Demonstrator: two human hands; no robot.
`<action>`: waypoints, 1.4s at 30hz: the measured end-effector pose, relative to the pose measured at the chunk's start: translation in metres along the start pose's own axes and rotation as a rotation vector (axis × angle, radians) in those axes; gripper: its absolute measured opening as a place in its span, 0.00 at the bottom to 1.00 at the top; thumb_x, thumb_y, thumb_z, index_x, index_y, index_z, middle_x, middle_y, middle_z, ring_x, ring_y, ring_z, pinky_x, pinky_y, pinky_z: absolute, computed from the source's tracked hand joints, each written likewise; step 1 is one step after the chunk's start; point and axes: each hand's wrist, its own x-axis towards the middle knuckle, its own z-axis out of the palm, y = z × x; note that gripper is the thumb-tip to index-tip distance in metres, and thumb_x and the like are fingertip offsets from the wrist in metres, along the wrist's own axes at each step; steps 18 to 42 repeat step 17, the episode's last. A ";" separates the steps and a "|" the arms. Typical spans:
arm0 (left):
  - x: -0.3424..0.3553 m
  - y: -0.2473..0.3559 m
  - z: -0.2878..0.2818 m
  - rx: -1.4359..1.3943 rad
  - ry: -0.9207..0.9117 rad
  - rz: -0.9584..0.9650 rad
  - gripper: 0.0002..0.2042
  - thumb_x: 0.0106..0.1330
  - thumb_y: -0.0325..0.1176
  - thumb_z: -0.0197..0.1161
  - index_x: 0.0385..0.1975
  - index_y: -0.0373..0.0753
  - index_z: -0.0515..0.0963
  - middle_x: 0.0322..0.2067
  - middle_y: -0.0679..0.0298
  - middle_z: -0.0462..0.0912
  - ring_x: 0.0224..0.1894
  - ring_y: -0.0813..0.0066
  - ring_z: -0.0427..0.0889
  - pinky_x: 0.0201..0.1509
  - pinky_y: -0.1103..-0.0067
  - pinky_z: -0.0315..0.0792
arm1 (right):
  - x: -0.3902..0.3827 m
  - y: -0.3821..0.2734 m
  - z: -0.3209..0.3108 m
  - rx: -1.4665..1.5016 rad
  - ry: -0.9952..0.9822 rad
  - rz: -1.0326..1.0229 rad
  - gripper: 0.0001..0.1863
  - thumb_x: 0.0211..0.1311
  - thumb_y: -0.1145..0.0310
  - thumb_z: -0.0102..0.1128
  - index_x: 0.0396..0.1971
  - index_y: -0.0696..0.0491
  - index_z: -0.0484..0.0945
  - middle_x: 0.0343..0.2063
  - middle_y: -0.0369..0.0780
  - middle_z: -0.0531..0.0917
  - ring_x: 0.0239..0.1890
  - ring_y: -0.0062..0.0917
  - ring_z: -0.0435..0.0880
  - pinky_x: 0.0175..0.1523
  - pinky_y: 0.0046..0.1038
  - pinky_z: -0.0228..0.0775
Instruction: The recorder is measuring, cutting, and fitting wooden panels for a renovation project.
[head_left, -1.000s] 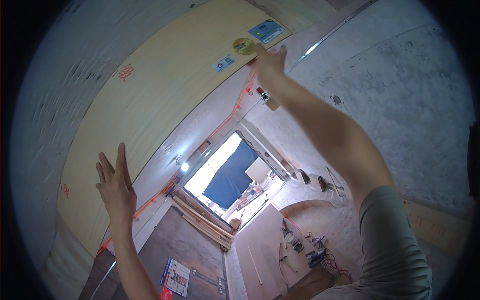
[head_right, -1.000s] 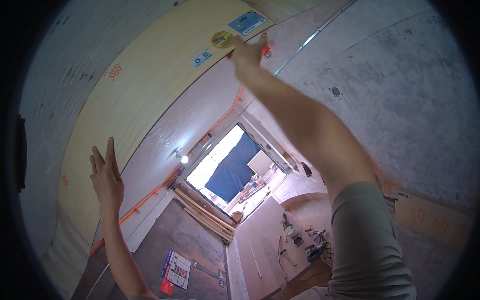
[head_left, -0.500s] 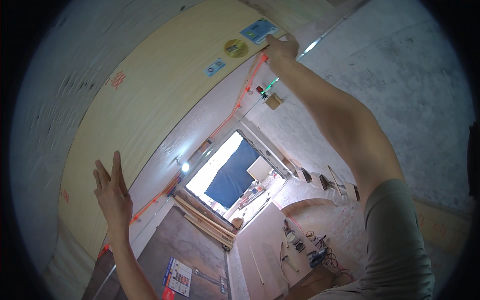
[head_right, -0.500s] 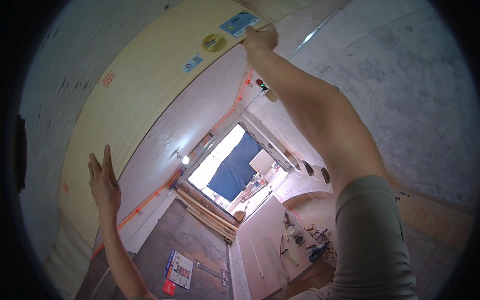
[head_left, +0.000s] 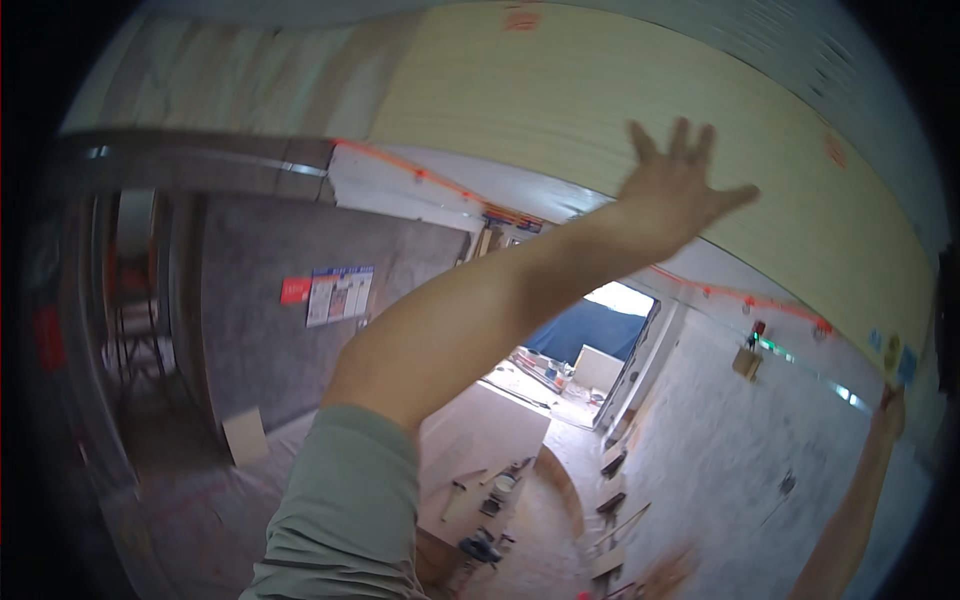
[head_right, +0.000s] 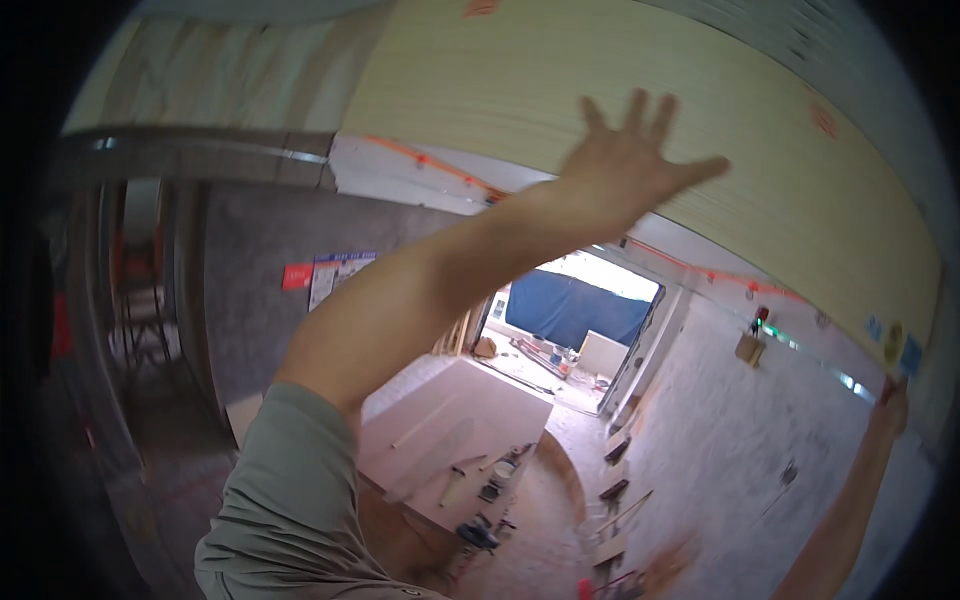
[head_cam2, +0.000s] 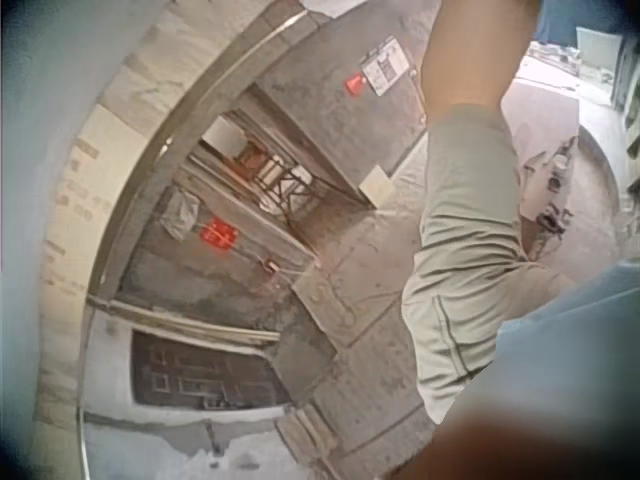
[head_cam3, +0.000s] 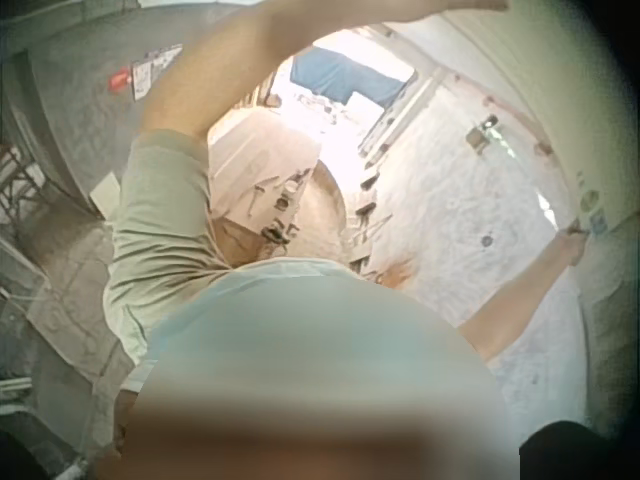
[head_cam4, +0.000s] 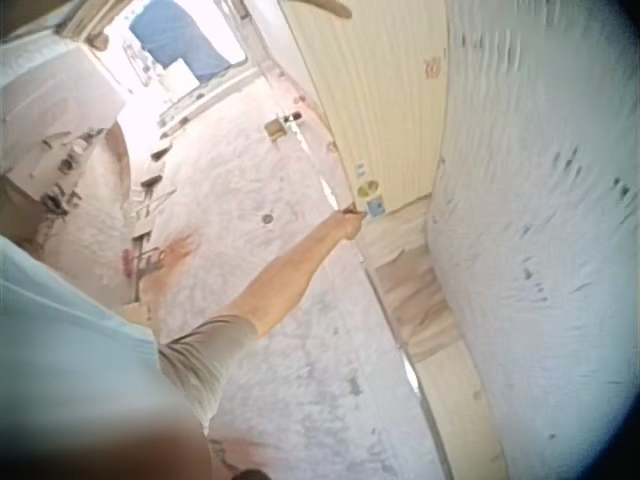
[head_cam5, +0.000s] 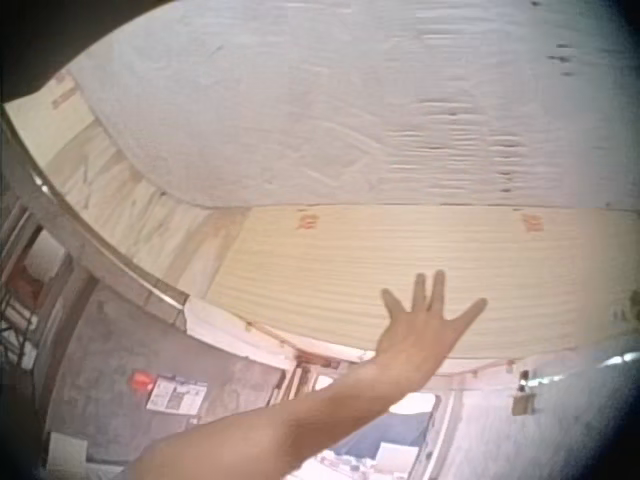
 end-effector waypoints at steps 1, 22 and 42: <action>0.006 0.007 0.013 0.030 -0.065 0.020 0.31 0.68 0.32 0.52 0.71 0.67 0.57 0.71 0.37 0.49 0.71 0.32 0.53 0.62 0.30 0.51 | -0.008 0.065 0.009 -0.334 0.012 0.020 0.23 0.72 0.59 0.55 0.52 0.66 0.74 0.43 0.45 0.84 0.44 0.27 0.84 0.45 0.24 0.78; 0.011 0.017 0.016 -0.044 -0.188 -0.040 0.23 0.75 0.50 0.44 0.68 0.59 0.64 0.72 0.44 0.51 0.71 0.35 0.53 0.62 0.29 0.48 | -0.085 0.030 0.068 -0.919 -0.224 -0.112 0.20 0.74 0.70 0.50 0.62 0.60 0.68 0.52 0.47 0.79 0.53 0.28 0.80 0.55 0.20 0.74; 0.011 0.017 0.016 -0.044 -0.188 -0.040 0.23 0.75 0.50 0.44 0.68 0.59 0.64 0.72 0.44 0.51 0.71 0.35 0.53 0.62 0.29 0.48 | -0.085 0.030 0.068 -0.919 -0.224 -0.112 0.20 0.74 0.70 0.50 0.62 0.60 0.68 0.52 0.47 0.79 0.53 0.28 0.80 0.55 0.20 0.74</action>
